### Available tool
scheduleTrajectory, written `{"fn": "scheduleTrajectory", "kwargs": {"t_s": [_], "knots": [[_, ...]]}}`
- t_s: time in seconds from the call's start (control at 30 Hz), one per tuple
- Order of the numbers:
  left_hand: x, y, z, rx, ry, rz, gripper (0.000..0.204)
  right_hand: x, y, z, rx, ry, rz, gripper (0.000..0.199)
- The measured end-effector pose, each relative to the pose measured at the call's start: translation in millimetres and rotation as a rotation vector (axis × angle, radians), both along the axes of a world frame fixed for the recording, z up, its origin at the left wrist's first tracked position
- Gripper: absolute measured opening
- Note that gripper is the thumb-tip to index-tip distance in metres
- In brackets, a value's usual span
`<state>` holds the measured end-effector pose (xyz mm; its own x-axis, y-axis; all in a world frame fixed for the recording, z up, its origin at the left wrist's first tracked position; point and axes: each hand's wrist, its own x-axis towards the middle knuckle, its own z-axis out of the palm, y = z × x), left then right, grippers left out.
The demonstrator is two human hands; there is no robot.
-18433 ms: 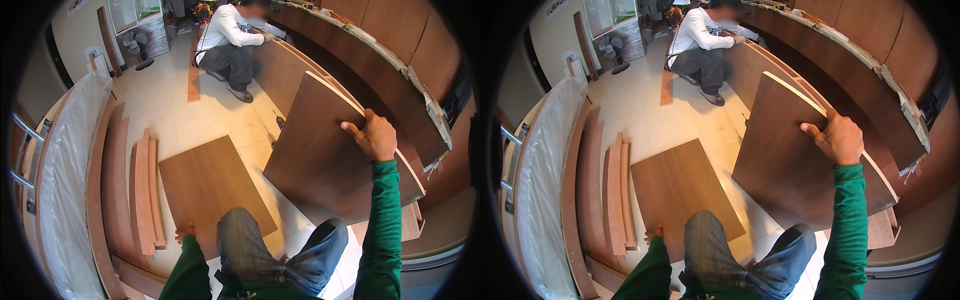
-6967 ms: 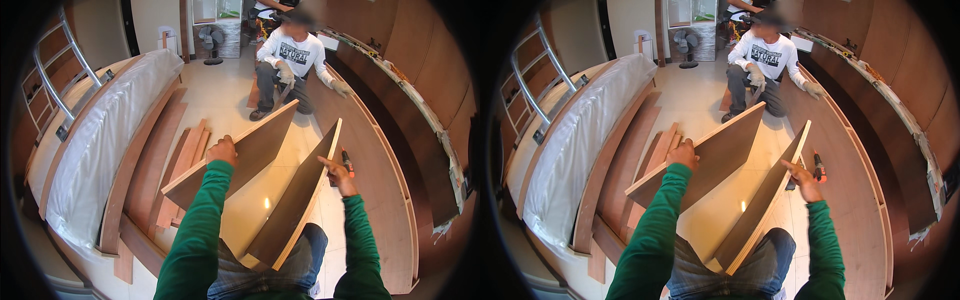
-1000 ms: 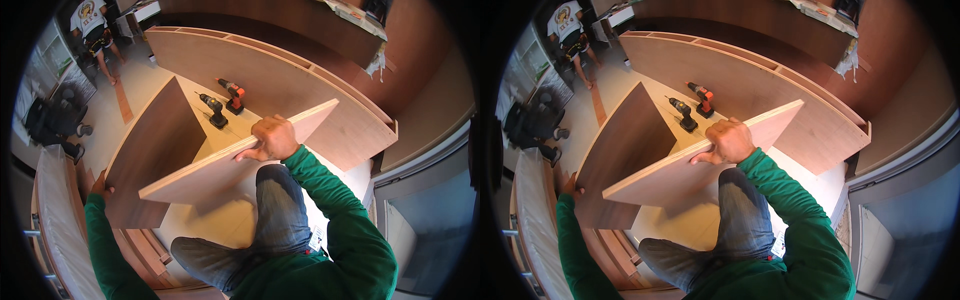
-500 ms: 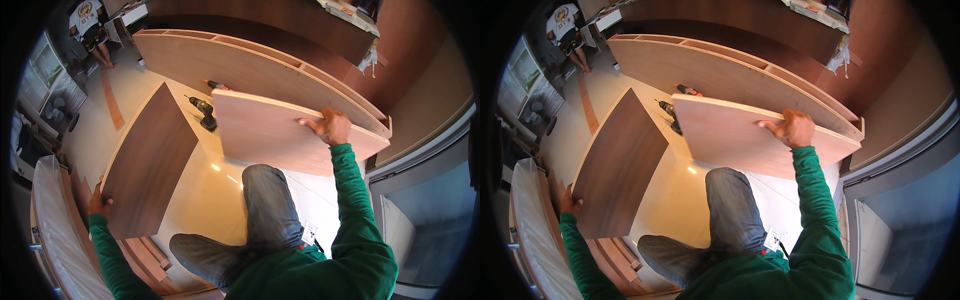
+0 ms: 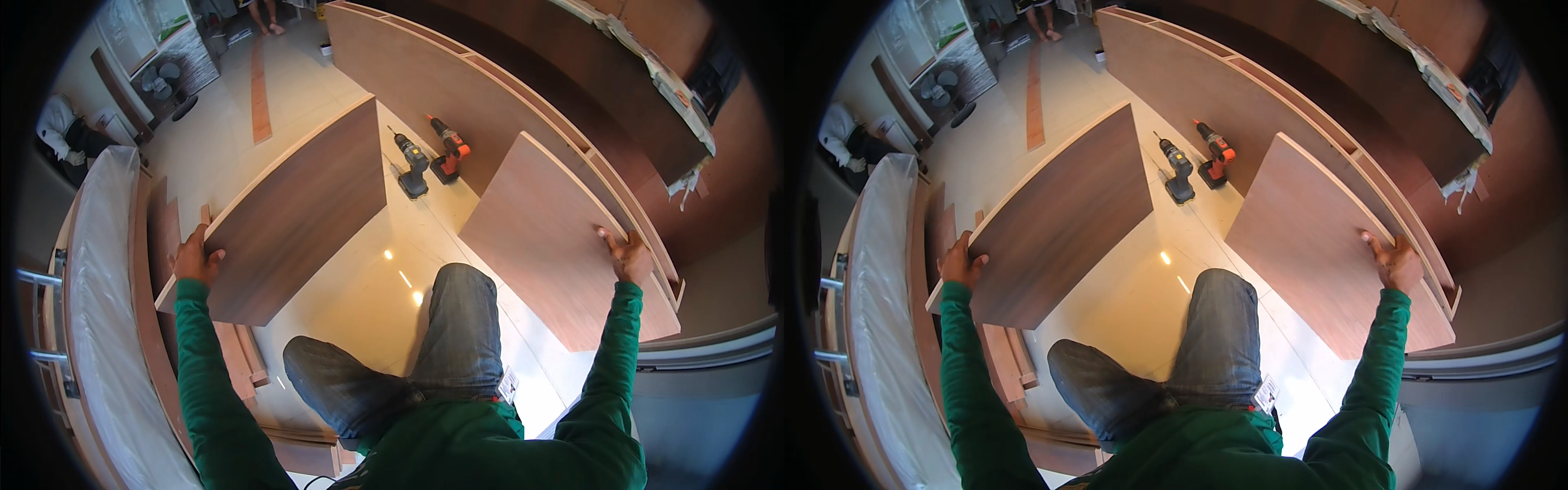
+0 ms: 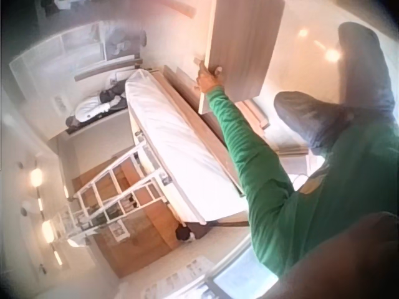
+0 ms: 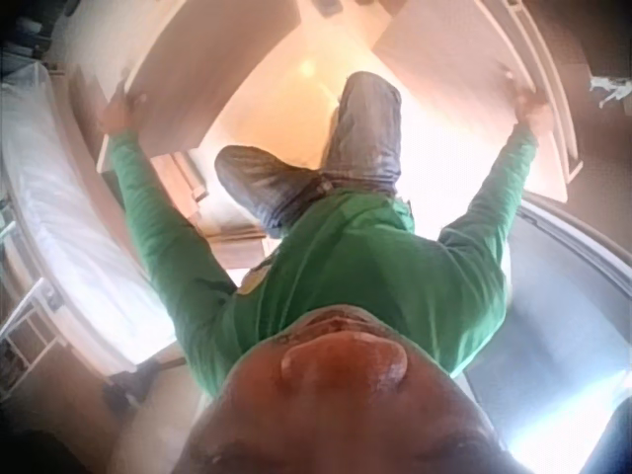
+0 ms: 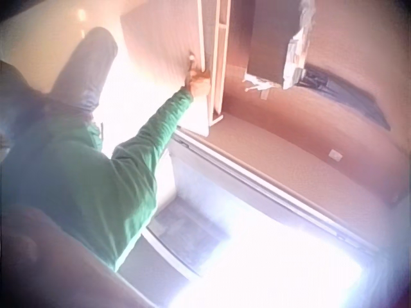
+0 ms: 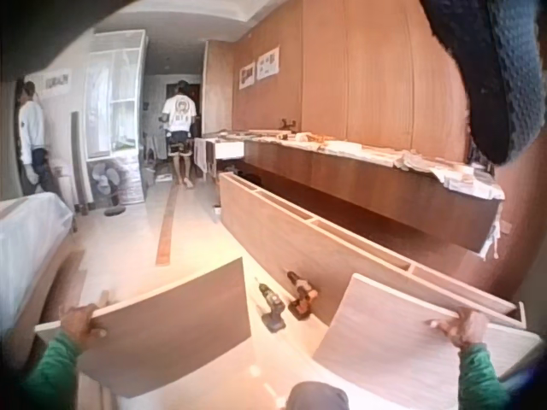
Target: The person assembles a wooden cabinet by arranging various flat-pack panels on the floor. They use a power drill to secure the pieces together and fit the components into the partially built structure.
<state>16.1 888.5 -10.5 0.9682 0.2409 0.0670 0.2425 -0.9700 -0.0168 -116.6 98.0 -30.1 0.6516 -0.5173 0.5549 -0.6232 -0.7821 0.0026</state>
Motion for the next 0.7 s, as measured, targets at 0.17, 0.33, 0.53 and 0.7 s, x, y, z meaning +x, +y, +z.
{"fn": "scheduleTrajectory", "kwargs": {"t_s": [0.17, 0.33, 0.53, 0.7], "knots": [[-8.1, -9.7, 1.1, 0.019, -0.139, -0.038, 0.057, 9.5, -36.6, -17.4, -0.164, -0.095, 0.201, 0.069], [-9.6, -11.1, -1.0, 0.093, -0.194, -0.013, 0.061, 7.9, -12.3, -17.7, -0.198, -0.227, 0.198, 0.069], [-14.1, -9.5, -6.1, 0.078, -0.285, -0.021, 0.055, 11.1, 7.4, -9.9, -0.244, -0.131, 0.063, 0.064], [-13.0, -19.7, -0.2, 0.052, -0.22, -0.011, 0.057, 2.4, -8.4, -10.6, -0.18, -0.129, 0.057, 0.066]]}}
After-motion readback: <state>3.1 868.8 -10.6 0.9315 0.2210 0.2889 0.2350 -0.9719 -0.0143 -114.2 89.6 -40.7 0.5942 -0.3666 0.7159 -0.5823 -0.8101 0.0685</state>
